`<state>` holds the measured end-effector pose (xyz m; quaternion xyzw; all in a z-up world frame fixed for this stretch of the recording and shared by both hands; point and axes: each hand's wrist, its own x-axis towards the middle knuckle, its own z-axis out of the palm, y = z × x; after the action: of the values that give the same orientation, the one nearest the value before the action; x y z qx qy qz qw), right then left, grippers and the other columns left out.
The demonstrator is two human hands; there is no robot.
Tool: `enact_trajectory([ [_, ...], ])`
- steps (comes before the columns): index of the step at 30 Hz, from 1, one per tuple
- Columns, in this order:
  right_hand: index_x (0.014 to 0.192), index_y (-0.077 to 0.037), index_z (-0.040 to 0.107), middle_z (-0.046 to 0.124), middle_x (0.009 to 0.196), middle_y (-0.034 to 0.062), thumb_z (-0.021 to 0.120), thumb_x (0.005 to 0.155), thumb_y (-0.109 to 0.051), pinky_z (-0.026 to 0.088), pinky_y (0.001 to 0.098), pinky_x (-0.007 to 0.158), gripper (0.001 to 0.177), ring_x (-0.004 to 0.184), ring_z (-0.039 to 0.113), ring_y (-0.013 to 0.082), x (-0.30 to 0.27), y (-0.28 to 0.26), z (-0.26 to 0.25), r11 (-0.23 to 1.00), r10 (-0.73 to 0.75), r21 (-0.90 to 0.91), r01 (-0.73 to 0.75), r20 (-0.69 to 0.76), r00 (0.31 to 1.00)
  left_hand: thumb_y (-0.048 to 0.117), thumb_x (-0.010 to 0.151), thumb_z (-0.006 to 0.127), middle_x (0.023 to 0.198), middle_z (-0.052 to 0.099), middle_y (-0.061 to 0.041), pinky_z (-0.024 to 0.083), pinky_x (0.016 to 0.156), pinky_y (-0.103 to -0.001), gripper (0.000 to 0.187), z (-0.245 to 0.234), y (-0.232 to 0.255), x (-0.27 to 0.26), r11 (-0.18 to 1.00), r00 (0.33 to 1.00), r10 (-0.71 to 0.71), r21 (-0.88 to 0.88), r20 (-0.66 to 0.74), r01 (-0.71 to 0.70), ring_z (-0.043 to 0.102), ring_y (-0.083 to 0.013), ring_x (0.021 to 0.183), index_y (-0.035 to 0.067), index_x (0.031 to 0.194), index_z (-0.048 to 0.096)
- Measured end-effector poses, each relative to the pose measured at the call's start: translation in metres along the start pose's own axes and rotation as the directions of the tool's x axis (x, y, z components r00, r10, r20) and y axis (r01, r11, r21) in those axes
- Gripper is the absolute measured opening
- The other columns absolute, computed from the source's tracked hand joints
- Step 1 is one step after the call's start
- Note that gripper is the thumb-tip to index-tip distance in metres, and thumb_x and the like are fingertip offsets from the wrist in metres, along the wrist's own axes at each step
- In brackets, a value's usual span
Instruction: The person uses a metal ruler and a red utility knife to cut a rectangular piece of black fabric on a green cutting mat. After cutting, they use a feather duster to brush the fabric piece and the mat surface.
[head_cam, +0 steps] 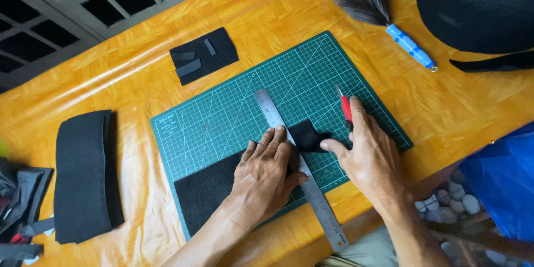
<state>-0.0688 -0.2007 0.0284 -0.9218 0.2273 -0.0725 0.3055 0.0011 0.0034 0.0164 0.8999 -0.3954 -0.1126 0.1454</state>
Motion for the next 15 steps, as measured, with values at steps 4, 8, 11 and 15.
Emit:
enact_trajectory([
  [4,0.158,-0.005,0.038,0.064,0.14,0.0166,0.087,0.076,-0.04,0.056,0.0482,0.084,0.102,0.092,0.075,0.0282,-0.002,0.004,0.0,0.999,-0.04,0.008,0.04,-0.011,0.999,0.044,0.088,0.079,0.165,0.037,-0.02,0.029,0.116,-0.062,0.085,-0.002,0.001,-0.001,1.0,1.0,0.016,-0.005,-0.021,-0.016,0.03,-0.0385,0.154,0.001,0.151,0.041],
  [8,0.162,-0.002,0.027,0.06,0.139,0.0227,0.07,0.09,-0.029,0.057,0.0474,0.083,0.089,0.101,0.071,0.0345,-0.018,-0.006,-0.01,0.986,-0.166,0.0,0.166,-0.055,0.985,0.044,0.086,0.081,0.165,0.036,-0.02,0.029,0.116,-0.061,0.085,-0.003,0.002,-0.001,1.0,1.0,0.008,-0.009,-0.028,-0.008,0.029,-0.0389,0.154,0.001,0.15,0.043],
  [11,0.163,-0.006,0.03,0.063,0.119,0.0178,0.052,0.102,-0.029,0.056,0.0472,0.073,0.07,0.091,0.068,0.034,-0.033,-0.025,-0.021,0.982,-0.187,-0.004,0.188,0.029,0.982,0.043,0.084,0.083,0.165,0.037,-0.021,0.031,0.115,-0.062,0.09,-0.002,0.002,-0.003,1.0,0.999,0.019,0.001,-0.045,-0.019,0.031,-0.0399,0.153,0.001,0.152,0.041],
  [15,0.165,-0.009,0.029,0.065,0.098,0.0129,0.054,0.101,-0.019,0.057,0.0461,0.069,0.069,0.074,0.07,0.0288,-0.038,-0.04,-0.012,0.969,-0.245,0.054,0.239,0.164,0.956,0.046,0.087,0.078,0.165,0.036,-0.022,0.032,0.114,-0.062,0.083,0.002,-0.001,-0.003,0.997,0.996,0.064,0.057,-0.058,-0.06,0.033,-0.0419,0.151,0.0,0.148,0.045],
])
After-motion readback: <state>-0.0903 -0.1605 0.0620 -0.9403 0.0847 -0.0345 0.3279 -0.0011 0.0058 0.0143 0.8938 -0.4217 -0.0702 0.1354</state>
